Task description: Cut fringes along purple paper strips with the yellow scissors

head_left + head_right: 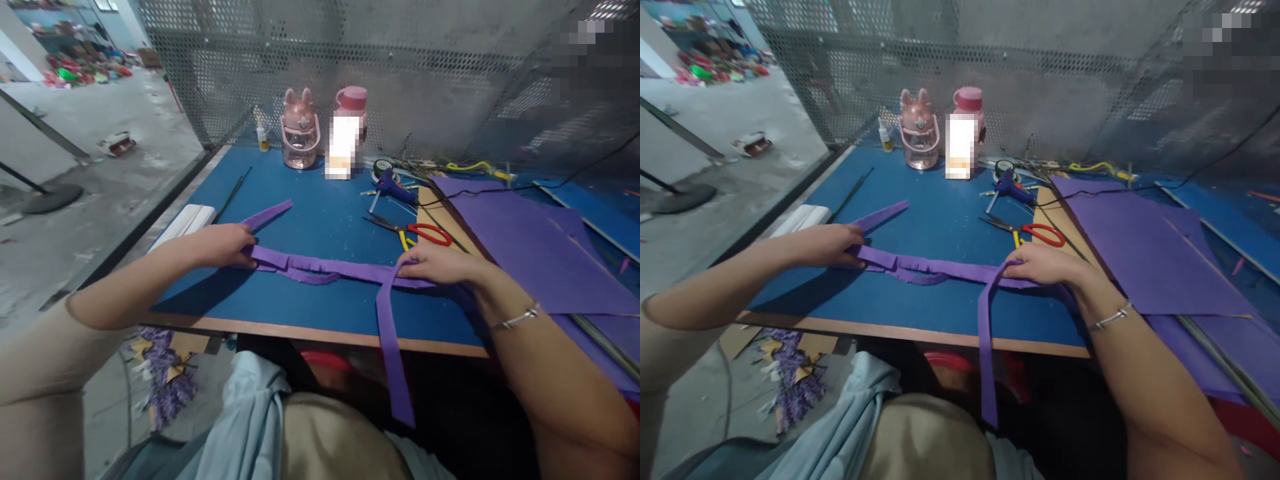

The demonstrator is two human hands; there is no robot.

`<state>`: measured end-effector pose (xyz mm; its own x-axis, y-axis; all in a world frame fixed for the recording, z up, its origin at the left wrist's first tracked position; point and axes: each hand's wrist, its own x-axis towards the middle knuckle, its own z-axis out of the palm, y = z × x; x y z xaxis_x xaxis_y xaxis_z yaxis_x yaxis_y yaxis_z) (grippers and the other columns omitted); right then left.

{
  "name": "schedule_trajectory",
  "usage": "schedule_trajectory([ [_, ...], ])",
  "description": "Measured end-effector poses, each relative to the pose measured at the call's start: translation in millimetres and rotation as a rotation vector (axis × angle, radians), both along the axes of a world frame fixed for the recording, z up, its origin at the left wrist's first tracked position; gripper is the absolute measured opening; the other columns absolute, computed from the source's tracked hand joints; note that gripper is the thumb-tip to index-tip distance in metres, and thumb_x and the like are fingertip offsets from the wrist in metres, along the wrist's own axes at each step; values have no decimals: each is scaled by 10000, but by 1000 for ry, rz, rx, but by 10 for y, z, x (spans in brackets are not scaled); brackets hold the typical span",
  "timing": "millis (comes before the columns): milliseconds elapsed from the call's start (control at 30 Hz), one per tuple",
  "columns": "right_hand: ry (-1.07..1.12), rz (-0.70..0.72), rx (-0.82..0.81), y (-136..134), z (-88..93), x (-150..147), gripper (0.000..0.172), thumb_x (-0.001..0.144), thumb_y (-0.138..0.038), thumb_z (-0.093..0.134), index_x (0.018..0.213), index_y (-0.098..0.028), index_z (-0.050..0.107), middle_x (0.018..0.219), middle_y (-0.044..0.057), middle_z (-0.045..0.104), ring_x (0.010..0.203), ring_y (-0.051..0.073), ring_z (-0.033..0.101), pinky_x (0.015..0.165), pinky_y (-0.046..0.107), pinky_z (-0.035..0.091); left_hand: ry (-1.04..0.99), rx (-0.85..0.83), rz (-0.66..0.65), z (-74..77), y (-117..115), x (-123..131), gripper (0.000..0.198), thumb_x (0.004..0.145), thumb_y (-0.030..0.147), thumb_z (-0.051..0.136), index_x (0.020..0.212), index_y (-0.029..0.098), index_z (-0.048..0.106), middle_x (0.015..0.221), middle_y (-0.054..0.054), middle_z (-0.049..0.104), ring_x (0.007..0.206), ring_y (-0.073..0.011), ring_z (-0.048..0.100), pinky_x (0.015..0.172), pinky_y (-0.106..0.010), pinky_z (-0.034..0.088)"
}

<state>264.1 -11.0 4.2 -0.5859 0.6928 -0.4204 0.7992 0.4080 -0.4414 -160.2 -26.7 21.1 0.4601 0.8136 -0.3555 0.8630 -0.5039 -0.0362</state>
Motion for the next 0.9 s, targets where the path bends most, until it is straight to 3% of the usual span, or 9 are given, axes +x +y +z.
schedule_trajectory([
  [67,-18,-5,-78,-24,3,13,427,845,-564,501,856,-220,753,707,-1,681,635,159,589,556,247,393,7,-136,68,32,-33,-101,314,818,486,584,784,187,675,739,-52,647,637,-171,599,573,-246,394],
  [133,-80,-40,-44,-50,-7,-21,441,841,-577,494,790,-209,733,660,4,652,598,161,569,528,253,371,57,-108,127,75,-46,-166,342,832,499,564,799,178,679,722,-67,651,625,-182,595,565,-264,391],
  [233,-94,-103,113,-93,-17,-106,381,840,-532,512,779,-199,687,652,17,635,591,164,560,517,258,355,115,219,194,155,-81,-126,278,863,401,535,894,171,687,860,-107,665,721,-211,622,618,-291,421],
  [333,-38,-168,277,-146,12,-138,347,851,-516,512,910,-213,670,738,29,661,653,175,584,549,260,365,-15,438,200,176,-168,98,271,869,266,479,1055,195,663,1049,-87,655,860,-215,645,710,-294,458],
  [467,-50,-160,210,-226,67,-80,428,844,-600,492,834,-210,666,678,17,621,610,163,551,535,259,342,-155,313,-3,-29,-229,470,381,863,229,478,1226,250,592,1227,-48,603,1017,-208,632,789,-272,464],
  [600,-8,-151,57,-276,46,0,399,729,-558,652,918,-207,648,719,2,608,643,162,531,556,257,352,-109,129,-35,-220,-92,601,330,851,389,558,1112,202,634,1093,-75,641,927,-227,647,706,-276,453],
  [667,80,-184,0,-274,27,50,396,745,-540,640,946,-199,622,742,-3,590,646,150,506,579,258,363,-93,78,-62,-148,-11,581,296,843,414,570,1004,181,658,1039,-84,653,918,-232,641,708,-279,442],
  [767,217,-211,-85,-234,29,134,405,785,-542,606,1006,-203,579,777,-10,558,643,130,468,587,250,358,-66,78,-34,169,17,528,270,842,411,567,951,179,650,938,-79,680,845,-221,637,672,-276,413],
  [900,345,-234,-20,-137,45,144,395,804,-522,602,1025,-196,584,835,12,565,716,141,490,639,250,368,-36,11,33,500,-147,489,233,826,414,582,926,210,634,842,-43,692,726,-192,623,616,-266,379],
])
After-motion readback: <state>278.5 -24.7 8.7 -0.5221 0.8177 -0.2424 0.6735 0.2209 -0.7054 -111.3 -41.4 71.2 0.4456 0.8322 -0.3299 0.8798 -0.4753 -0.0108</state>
